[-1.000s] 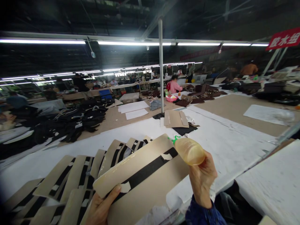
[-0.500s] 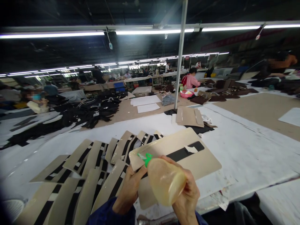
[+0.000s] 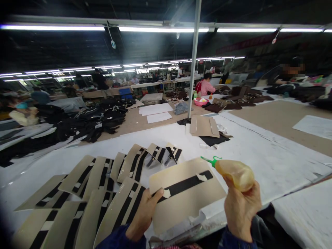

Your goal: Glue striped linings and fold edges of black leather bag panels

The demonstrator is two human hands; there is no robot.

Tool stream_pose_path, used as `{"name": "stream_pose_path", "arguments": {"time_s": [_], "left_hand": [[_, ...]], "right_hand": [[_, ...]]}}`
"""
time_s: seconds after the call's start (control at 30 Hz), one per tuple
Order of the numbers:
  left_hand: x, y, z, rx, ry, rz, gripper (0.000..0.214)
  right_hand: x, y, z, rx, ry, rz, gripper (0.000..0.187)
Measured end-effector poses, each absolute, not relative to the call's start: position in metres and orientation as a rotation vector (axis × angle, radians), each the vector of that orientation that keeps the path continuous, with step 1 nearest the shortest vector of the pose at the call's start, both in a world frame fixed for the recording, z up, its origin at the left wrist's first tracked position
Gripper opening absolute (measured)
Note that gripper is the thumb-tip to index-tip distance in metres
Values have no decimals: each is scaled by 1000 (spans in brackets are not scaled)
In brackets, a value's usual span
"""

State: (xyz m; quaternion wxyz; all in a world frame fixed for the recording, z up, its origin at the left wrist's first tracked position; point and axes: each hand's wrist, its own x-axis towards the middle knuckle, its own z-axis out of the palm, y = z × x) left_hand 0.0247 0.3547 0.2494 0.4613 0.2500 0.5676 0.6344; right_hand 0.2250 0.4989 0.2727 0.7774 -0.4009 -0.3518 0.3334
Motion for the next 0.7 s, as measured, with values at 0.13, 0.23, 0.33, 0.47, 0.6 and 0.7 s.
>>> {"name": "stream_pose_path", "arguments": {"time_s": [0.13,0.23,0.33,0.47,0.6,0.7], "left_hand": [[42,385,215,551,1383,1556,34],[53,419,196,532,1369,1555,41],[62,462,184,560,1362,1543,34],[75,530,180,590,1369,1549,27],[83,580,183,643,1324,1532,32],[81,591,177,716,1255,1407,34]], "right_hand": [[263,498,267,-742,-572,979,54],[292,494,247,-723,-433,1091,52],[315,485,214,-751,-320,1098,44],[335,467,162,-811,-157,1118,27],[357,439,123,-849,-7,1108,25],[388,417,110,-856,72,1075,29]]}}
